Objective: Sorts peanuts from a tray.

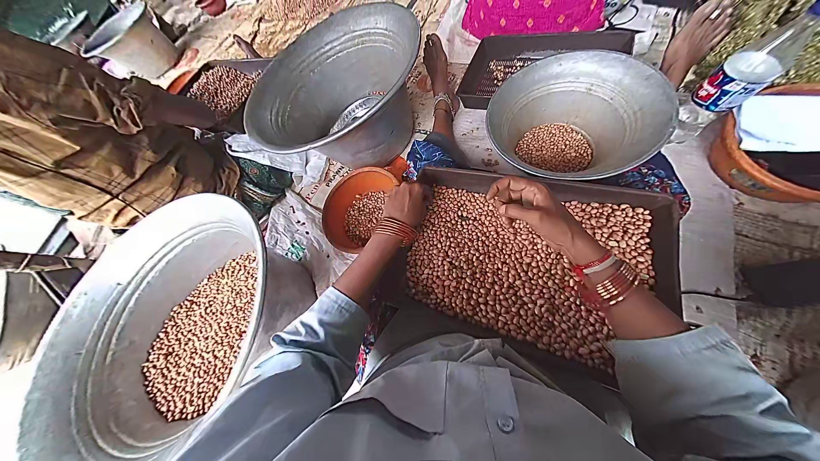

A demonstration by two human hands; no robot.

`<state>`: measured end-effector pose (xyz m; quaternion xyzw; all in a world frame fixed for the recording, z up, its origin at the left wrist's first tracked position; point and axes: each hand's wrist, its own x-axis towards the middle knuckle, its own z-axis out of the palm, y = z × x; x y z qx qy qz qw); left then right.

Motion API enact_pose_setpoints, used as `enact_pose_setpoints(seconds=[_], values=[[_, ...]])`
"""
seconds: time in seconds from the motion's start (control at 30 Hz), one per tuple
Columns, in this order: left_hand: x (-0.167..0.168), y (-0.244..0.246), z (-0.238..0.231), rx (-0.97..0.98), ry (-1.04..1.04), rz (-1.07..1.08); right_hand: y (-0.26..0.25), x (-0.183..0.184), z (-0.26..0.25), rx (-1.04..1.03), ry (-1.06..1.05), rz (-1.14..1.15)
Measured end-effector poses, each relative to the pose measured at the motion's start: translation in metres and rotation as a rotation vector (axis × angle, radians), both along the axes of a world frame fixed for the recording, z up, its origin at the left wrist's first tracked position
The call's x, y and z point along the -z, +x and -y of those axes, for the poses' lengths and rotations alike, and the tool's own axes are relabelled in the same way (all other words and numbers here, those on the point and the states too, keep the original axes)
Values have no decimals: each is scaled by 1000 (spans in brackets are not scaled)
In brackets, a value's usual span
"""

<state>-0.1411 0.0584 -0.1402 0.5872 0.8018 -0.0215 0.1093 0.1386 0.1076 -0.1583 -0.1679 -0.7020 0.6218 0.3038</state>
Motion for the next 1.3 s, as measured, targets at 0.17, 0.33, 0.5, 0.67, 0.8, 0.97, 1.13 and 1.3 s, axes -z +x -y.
enact_pose_setpoints(seconds=[0.17,0.33,0.5,0.67,0.8,0.97,1.13,1.3], values=[[18,12,-6,16,-18,-129,-14,-9,-10,-15,-325,-163],[22,13,-2,45,-10,-196,-7,3,-7,-101,-313,-235],[15,14,4,65,12,-130,-18,5,-30,-73,-228,-134],[-18,-40,18,-33,166,97,21,-14,-9,199,469,475],[-35,-77,33,-191,204,-87,9,-18,-31,250,640,881],[-16,-27,24,235,159,173,18,-27,-42,423,651,1122],[13,89,8,763,25,320,31,-32,-44,535,531,1324],[8,137,-2,874,-25,335,12,-24,-21,416,486,1413]])
